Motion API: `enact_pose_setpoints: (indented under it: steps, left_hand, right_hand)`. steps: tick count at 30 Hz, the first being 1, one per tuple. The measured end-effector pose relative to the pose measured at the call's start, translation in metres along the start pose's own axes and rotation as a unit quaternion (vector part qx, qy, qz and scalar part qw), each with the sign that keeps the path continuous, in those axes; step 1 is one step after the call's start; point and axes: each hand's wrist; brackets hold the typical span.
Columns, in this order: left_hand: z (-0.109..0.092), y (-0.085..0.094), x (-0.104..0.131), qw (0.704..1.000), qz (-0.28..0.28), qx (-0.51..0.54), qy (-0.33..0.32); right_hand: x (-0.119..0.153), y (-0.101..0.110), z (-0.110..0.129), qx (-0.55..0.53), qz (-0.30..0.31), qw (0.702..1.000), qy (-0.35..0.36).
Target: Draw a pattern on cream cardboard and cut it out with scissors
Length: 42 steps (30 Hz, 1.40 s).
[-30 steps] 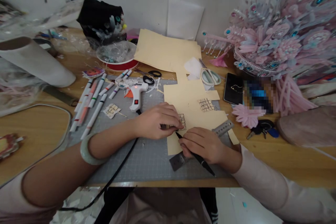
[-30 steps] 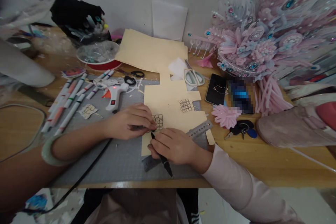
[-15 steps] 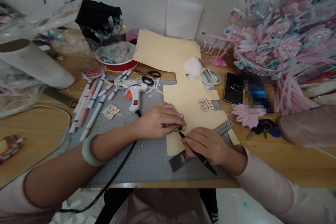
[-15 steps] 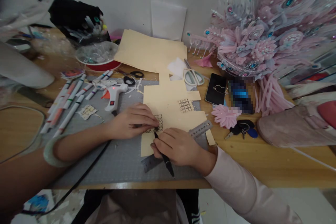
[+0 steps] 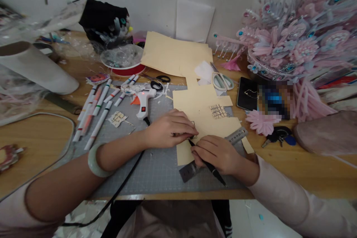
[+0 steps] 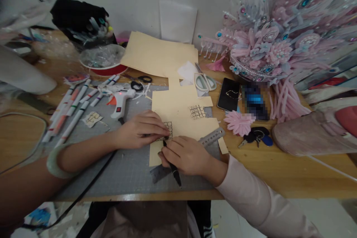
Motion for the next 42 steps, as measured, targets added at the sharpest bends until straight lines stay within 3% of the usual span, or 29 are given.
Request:
enact_pose_setpoints:
  steps: [22, 31, 36, 42]
  left_hand:
    - [0.001, 0.000, 0.000, 0.997, 0.058, -0.043, -0.021]
    - [0.001, 0.000, 0.002, 0.997, 0.064, -0.033, -0.012]
    - [0.000, -0.001, 0.000, 0.998, 0.053, -0.035, -0.011]
    - [0.001, 0.000, 0.000, 0.998, 0.055, -0.036, -0.013]
  right_hand:
    - [0.001, 0.002, 0.002, 0.057, 0.022, 0.997, 0.041]
    - [0.004, 0.009, -0.002, 0.050, 0.030, 0.998, 0.004]
    - [0.005, 0.006, -0.005, 0.023, -0.004, 0.999, -0.040]
    - [0.006, 0.006, -0.006, 0.015, 0.028, 0.999, -0.023]
Point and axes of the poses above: each hand's wrist, its own x-axis away from the middle knuckle, its own y-axis out of the back of the hand, z = x × y, and after that the axes turned 14 degrees about -y, right-handed
